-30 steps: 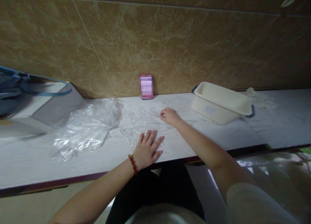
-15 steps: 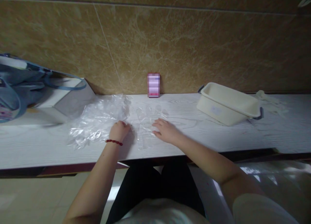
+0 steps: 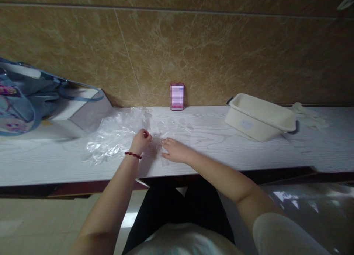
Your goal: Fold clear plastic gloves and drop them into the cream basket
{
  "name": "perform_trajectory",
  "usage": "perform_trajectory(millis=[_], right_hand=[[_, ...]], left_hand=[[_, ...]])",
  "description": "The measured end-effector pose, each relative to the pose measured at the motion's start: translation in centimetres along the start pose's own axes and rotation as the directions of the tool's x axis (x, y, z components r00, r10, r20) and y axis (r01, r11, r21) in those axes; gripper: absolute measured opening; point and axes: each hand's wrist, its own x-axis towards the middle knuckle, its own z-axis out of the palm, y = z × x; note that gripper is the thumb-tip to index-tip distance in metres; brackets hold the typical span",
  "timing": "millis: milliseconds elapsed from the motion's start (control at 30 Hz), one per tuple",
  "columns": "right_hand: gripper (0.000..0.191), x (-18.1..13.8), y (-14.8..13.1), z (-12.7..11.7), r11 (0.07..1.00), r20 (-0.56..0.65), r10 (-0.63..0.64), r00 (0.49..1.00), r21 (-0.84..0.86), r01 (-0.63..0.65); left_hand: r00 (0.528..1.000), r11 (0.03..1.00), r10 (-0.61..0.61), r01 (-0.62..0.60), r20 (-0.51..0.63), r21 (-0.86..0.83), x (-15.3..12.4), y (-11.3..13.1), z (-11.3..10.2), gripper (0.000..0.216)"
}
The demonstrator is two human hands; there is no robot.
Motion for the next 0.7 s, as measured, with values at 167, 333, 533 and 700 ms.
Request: perform_trajectory(millis=[167,333,533,700], right_hand=[[0.061,-1.1,-0.8,1.0,0.998,0.007,0.062,0.998,0.013,-0.062],[0.035,1.4,0.9,-0.8,0.934,-0.235,0.29,0.928,0.282,-0.22],[0.048,5.0,2.3,-2.5,0.597,0.156,0.523,0.838,0.635,-0.49],[0.027,5.8,2.3,-1.9,0.491,0.243,0.556,0.795,0.676,-0.55]], left_hand=[[0.999,0.999,-0.015,0.017,-0.034,0.04,0.1,-0.1,0.1,0.025],[0.987,0.988,0.138,-0.143,-0.086,-0.058,-1.0,0.8,0.2,0.031],[0.963,0.945,0.269,-0.27,-0.03,-0.185,-2.3,2.5,1.1,0.032],[0.95,0.922,0.304,-0.311,-0.067,-0.232,-3.0,2.5,2.6,0.041]])
